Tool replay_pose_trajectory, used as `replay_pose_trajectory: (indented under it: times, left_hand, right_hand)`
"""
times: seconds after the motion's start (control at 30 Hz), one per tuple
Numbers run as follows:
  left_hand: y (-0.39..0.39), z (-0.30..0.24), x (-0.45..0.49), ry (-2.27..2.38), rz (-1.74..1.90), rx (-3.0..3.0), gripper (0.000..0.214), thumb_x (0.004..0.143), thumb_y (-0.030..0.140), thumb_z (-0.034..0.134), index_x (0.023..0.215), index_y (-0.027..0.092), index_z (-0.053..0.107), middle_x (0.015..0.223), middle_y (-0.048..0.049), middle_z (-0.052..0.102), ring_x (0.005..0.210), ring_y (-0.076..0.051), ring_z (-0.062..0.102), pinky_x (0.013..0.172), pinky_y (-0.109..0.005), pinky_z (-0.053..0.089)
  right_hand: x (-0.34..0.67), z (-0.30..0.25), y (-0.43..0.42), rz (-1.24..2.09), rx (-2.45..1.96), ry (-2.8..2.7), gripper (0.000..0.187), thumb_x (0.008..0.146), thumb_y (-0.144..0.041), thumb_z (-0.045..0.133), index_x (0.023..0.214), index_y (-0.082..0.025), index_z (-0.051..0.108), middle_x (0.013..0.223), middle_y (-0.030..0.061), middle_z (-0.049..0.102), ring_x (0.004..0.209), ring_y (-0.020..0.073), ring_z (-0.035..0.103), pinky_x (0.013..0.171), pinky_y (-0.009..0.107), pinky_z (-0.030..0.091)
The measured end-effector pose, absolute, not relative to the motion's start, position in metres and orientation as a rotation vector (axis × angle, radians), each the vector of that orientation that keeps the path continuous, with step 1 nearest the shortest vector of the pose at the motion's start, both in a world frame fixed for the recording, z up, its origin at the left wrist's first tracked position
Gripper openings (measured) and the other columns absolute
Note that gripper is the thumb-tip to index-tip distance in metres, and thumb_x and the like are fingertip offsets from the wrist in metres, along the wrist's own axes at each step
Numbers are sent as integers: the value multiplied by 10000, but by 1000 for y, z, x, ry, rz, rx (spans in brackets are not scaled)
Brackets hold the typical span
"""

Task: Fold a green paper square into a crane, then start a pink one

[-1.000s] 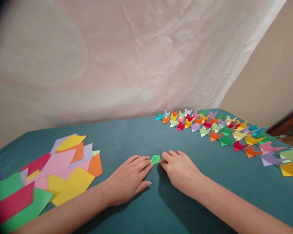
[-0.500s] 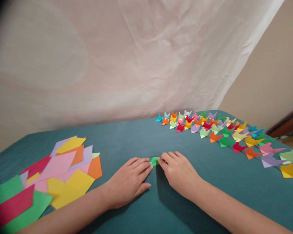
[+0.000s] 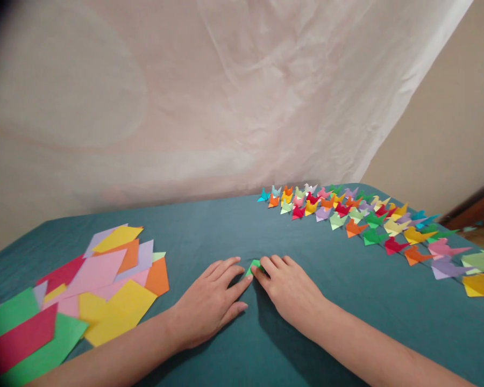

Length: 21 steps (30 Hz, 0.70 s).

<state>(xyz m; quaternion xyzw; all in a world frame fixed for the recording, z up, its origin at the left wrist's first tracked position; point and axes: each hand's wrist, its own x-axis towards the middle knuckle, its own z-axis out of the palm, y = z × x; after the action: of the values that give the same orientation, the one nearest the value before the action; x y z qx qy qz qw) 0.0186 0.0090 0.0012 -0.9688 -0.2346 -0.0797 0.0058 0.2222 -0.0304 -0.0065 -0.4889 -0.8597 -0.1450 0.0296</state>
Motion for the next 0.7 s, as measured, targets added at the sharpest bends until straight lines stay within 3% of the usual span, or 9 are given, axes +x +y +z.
replay_pose_trajectory:
  times: [0.23, 0.7]
  left_hand:
    - [1, 8, 19, -804, -174, -3025, 421, 864, 433, 491, 1242, 250, 461, 1022, -71, 516, 967, -233, 480, 881, -399, 384]
    - [3, 5, 21, -836, -184, -2995, 481, 863, 481, 464, 1265, 217, 441, 1033, -82, 504, 973, -240, 460, 868, -394, 368]
  right_hand:
    - [222, -7, -31, -429, -1522, -2659, 325, 832, -104, 499, 1148, -173, 537, 953, 69, 572, 848, 210, 525, 682, 330, 388]
    - [222, -8, -31, -449, -1499, -2633, 307, 840, -87, 475, 1132, -161, 534, 929, 68, 557, 828, 200, 525, 685, 324, 390]
